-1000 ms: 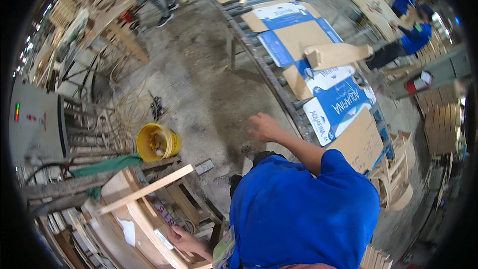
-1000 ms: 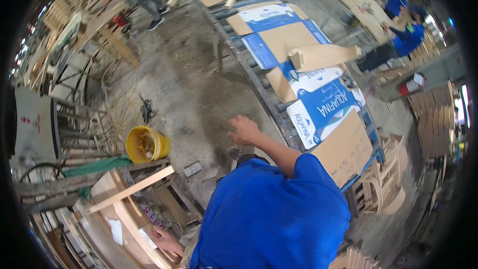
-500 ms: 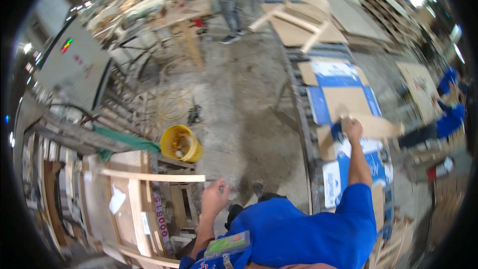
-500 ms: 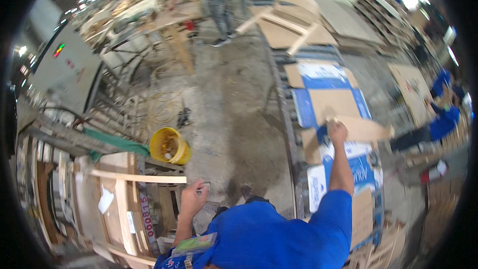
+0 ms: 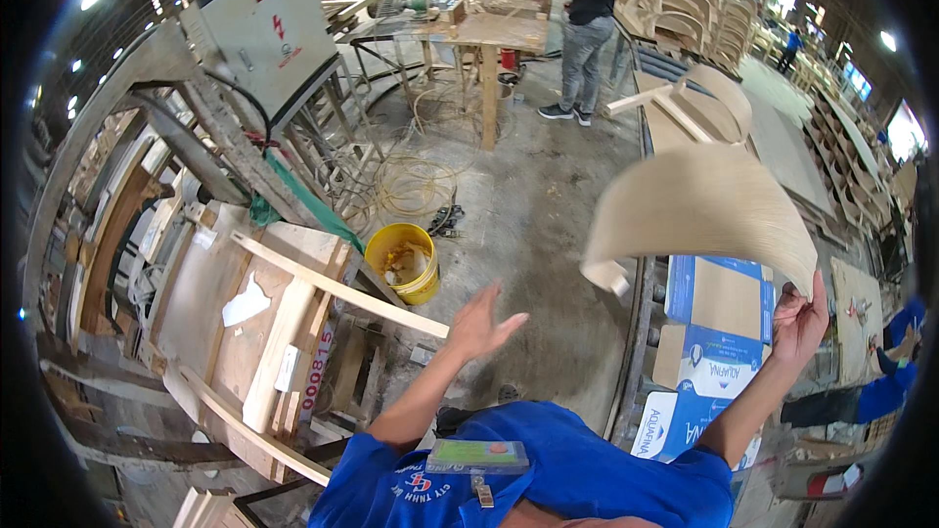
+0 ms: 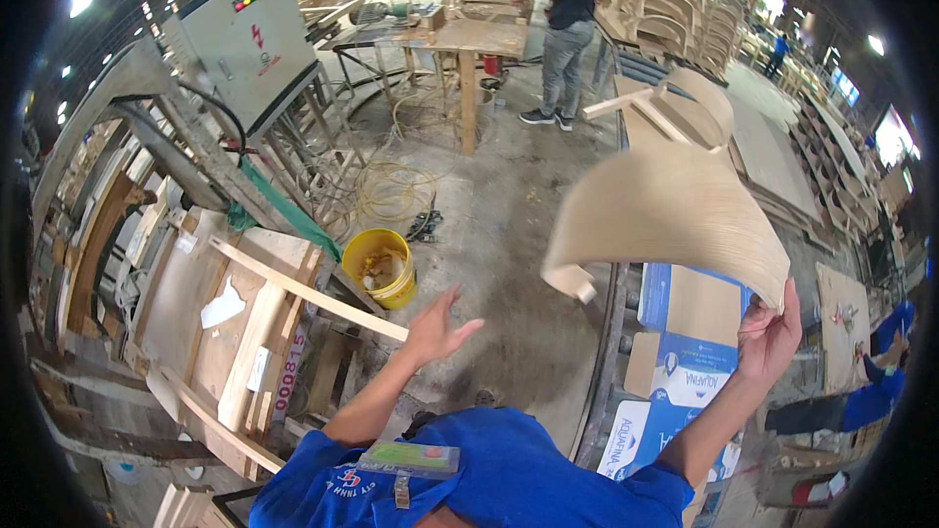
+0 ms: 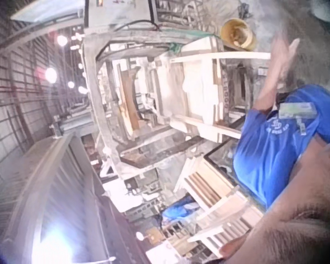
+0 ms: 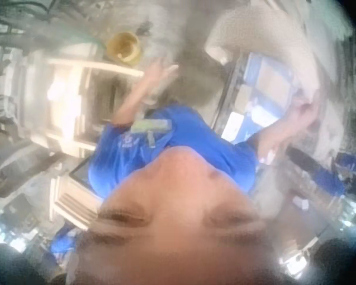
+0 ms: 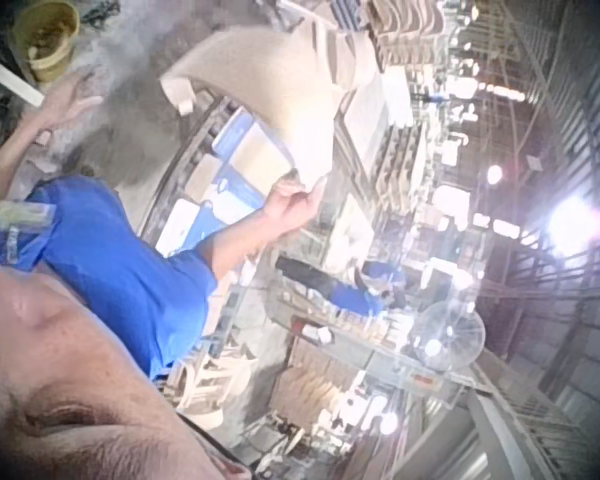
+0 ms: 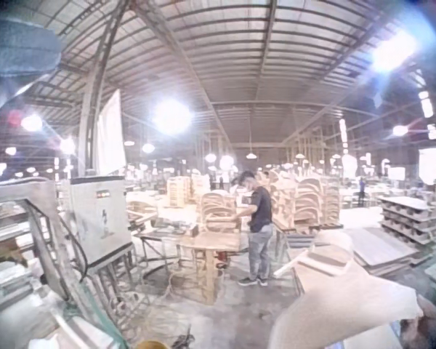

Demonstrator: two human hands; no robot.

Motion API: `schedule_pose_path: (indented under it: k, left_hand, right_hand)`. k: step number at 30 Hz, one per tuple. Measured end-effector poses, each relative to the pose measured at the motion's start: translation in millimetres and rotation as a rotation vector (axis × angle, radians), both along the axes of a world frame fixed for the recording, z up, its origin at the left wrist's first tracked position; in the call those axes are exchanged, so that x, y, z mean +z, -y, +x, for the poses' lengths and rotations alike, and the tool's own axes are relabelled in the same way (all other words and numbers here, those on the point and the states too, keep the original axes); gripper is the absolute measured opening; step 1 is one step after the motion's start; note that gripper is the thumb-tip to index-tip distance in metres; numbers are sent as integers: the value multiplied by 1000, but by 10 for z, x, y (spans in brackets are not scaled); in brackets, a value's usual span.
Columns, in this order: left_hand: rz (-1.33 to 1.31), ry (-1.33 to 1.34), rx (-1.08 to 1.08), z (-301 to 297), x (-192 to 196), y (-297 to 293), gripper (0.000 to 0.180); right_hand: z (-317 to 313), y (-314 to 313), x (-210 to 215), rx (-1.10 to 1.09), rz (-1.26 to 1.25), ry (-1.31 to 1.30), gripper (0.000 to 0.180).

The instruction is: The person repeatedly picks up unfinished wooden chair frames and seat panels, aligns the seat onto the frame, and places the assembled chair onto a roller conveyor. The cycle repeats with multiple chairs in a factory setting.

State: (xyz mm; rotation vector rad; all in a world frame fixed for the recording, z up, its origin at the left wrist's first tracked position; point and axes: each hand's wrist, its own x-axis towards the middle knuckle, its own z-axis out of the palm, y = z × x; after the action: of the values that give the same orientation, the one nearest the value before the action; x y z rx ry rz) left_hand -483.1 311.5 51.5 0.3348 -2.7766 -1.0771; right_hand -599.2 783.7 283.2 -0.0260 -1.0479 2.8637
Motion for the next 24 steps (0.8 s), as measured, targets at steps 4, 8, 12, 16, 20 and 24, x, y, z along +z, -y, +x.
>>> schedule_pose_path:
  k: [4, 8, 12, 16, 20, 24]
  left_hand:
    - [64, -343, 167, -553, 83, 10, 77]
    - [233, -546, 222, -638, 83, 582, 41]
    - [131, -591, 429, -154, -22, 992, 33]
    - [205, -590, 567, 445, 187, 1101, 32]
    - [14, -504, 818, 1236, 364, 1296, 33]
    - [24, -537, 1023, 2069, 400, 1379, 35]
  right_hand:
    - [8, 341, 16, 543, -299, -370, 44]
    - [-166, 888, -86, 792, -655, -362, 43]
    - [-301, 1338, -568, -334, 1113, -614, 47]
    - [-374, 1578, -1049, -86, 466, -308, 39]
    - [-425, 2115, -1296, 102, 849, -362, 37]
    - [-252, 3092, -1028, 271, 1233, -611, 37]
